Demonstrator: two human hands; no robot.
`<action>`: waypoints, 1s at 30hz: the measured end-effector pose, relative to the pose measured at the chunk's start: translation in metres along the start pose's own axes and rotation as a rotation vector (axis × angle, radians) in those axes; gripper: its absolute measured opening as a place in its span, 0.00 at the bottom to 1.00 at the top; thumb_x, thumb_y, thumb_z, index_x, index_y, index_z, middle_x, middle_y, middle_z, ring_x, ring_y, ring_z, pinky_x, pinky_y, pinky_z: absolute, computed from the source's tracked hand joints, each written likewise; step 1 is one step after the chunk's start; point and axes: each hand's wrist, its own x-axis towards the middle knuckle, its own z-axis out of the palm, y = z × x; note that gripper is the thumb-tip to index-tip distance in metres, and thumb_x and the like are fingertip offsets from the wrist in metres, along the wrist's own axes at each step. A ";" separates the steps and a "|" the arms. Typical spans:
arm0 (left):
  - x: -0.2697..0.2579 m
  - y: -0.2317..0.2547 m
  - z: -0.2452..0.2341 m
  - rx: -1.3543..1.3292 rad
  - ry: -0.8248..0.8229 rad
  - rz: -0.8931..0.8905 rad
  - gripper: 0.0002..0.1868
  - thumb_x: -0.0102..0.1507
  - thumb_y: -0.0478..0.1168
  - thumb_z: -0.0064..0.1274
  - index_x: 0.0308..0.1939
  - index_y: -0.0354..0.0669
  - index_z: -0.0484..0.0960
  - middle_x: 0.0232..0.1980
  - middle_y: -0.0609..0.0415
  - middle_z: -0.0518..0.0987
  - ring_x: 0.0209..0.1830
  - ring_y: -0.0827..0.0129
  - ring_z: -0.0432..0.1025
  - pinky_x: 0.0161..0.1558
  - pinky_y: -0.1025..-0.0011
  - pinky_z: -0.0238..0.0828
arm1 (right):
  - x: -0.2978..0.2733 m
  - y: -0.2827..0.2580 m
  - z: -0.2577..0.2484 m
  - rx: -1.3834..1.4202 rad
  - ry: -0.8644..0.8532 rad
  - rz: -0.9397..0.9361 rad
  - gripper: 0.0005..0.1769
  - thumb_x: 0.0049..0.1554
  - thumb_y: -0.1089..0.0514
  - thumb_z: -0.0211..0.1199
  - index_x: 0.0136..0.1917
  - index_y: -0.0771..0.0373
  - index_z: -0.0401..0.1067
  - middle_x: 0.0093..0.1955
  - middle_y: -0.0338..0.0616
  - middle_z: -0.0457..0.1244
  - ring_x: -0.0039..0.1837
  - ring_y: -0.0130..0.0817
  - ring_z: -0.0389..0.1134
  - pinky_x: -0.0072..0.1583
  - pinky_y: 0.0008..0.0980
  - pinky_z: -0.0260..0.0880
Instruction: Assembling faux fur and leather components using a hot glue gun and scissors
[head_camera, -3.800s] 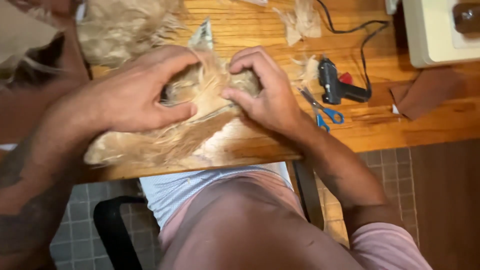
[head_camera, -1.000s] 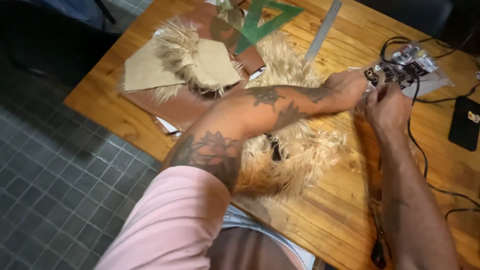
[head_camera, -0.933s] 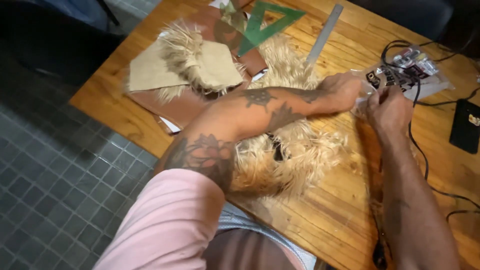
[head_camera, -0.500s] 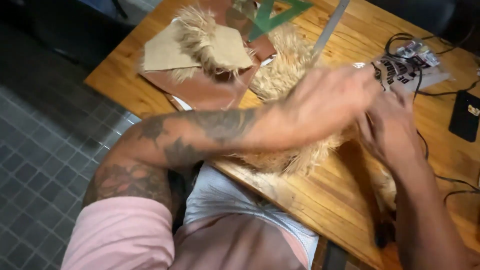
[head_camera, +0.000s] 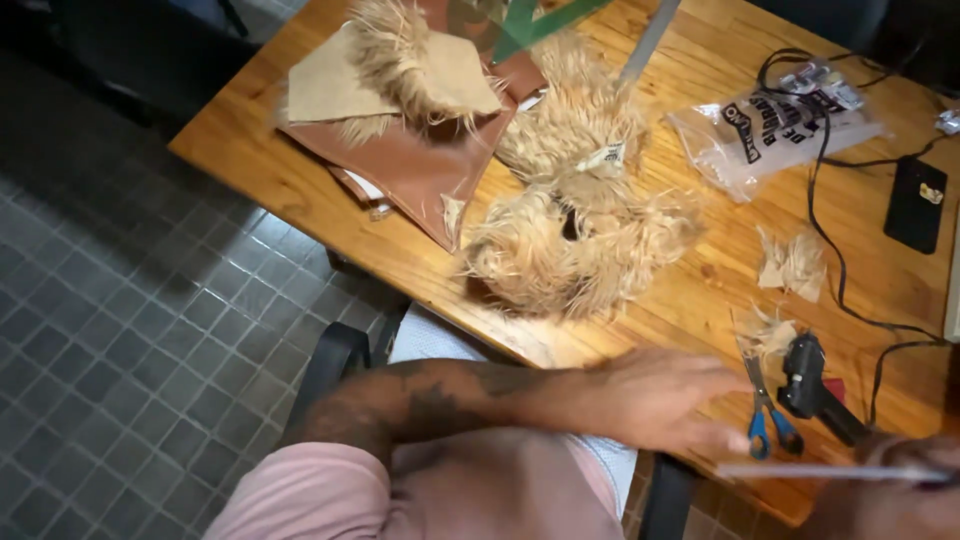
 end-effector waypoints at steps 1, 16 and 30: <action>0.001 0.000 0.008 0.001 0.003 0.001 0.56 0.55 0.78 0.15 0.73 0.46 0.66 0.72 0.44 0.73 0.68 0.50 0.72 0.59 0.50 0.72 | 0.006 -0.046 -0.019 0.001 0.002 -0.002 0.19 0.82 0.77 0.83 0.59 0.73 0.71 0.50 0.51 0.71 0.48 0.34 0.74 0.44 0.31 0.72; 0.033 -0.011 0.060 -0.021 -0.144 0.018 0.19 0.72 0.50 0.30 0.53 0.51 0.76 0.42 0.38 0.84 0.41 0.35 0.76 0.39 0.40 0.64 | -0.050 -0.021 -0.017 0.898 0.289 0.761 0.10 0.63 0.70 0.47 0.45 0.61 0.66 0.30 0.45 0.55 0.27 0.33 0.56 0.28 0.30 0.55; 0.114 -0.053 0.093 0.346 0.154 -0.133 0.16 0.62 0.43 0.56 0.53 0.45 0.81 0.46 0.53 0.70 0.55 0.54 0.68 0.51 0.57 0.73 | 0.028 0.025 -0.004 0.430 -0.330 -0.062 0.17 0.63 0.72 0.56 0.62 0.66 0.77 0.58 0.56 0.71 0.60 0.59 0.71 0.60 0.52 0.68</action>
